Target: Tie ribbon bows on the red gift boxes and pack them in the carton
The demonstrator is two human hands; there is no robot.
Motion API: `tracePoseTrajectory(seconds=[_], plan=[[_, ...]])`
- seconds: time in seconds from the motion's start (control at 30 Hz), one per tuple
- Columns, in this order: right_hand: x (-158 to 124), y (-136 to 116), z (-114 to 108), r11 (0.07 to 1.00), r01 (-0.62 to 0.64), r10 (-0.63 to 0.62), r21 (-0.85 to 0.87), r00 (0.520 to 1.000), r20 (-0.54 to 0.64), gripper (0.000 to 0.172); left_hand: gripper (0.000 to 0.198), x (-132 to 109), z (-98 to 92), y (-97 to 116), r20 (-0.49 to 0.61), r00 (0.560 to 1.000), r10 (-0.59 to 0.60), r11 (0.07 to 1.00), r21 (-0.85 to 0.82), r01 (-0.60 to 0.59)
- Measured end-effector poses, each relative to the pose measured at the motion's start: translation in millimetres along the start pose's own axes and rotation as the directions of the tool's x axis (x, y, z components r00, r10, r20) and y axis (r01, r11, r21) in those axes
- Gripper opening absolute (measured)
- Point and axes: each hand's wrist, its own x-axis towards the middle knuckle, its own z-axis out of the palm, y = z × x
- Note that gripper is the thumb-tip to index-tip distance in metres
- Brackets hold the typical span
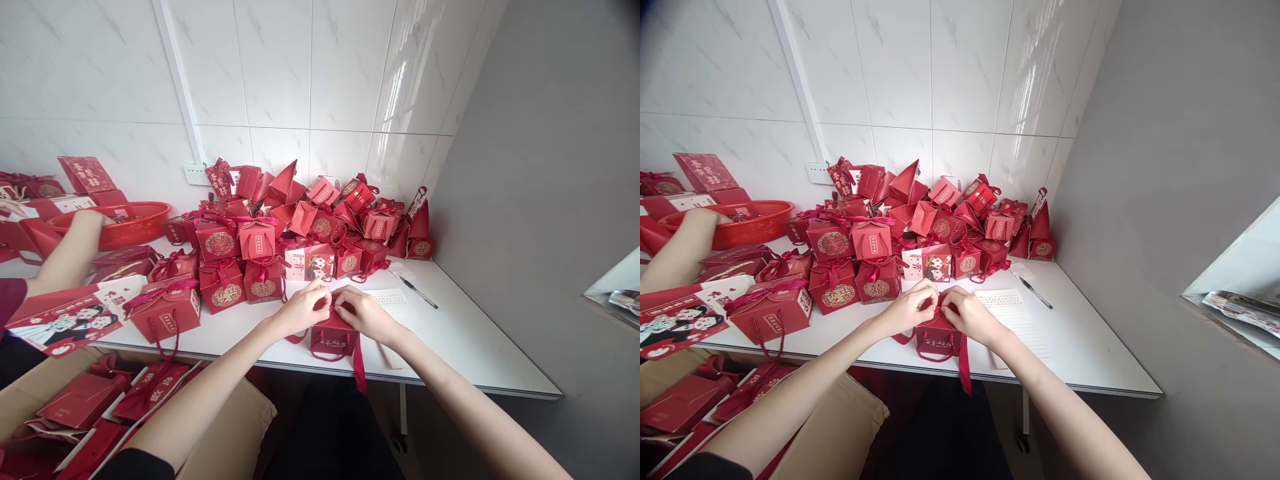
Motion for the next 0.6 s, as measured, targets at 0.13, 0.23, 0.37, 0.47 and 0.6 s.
tracePoseTrajectory(seconds=[0.13, 0.23, 0.37, 0.47, 0.6], plan=[[1.0, 1.0, -1.1, 0.999, -0.017, 0.016, 0.032, 1.0, 0.019, 0.018, 0.006, 1.0, -2.9, 3.7, 0.06, 0.998, -0.026, 0.998, 0.067, 0.022], [-0.7, 1.5, -0.3, 0.998, -0.011, 0.013, 0.059, 0.999, -0.034, 0.02, 0.005, 1.2, -3.0, 3.8, 0.066, 0.997, -0.046, 0.995, 0.094, 0.039], [-1.1, 1.0, 0.9, 0.999, -0.007, 0.009, 0.04, 0.999, -0.051, 0.015, 0.006, 1.2, -0.8, 3.0, 0.042, 0.998, -0.046, 0.995, 0.087, 0.042], [0.9, 0.2, 0.8, 0.999, -0.015, 0.016, 0.032, 1.0, -0.02, 0.012, 0.006, 1.8, -0.8, 4.4, 0.061, 0.997, -0.055, 0.994, 0.097, 0.049], [3.3, 0.6, -1.2, 0.987, -0.071, 0.078, 0.146, 0.996, -0.043, 0.015, 0.005, 2.7, -2.6, 7.2, 0.081, 0.994, -0.073, 0.989, 0.132, 0.062]])
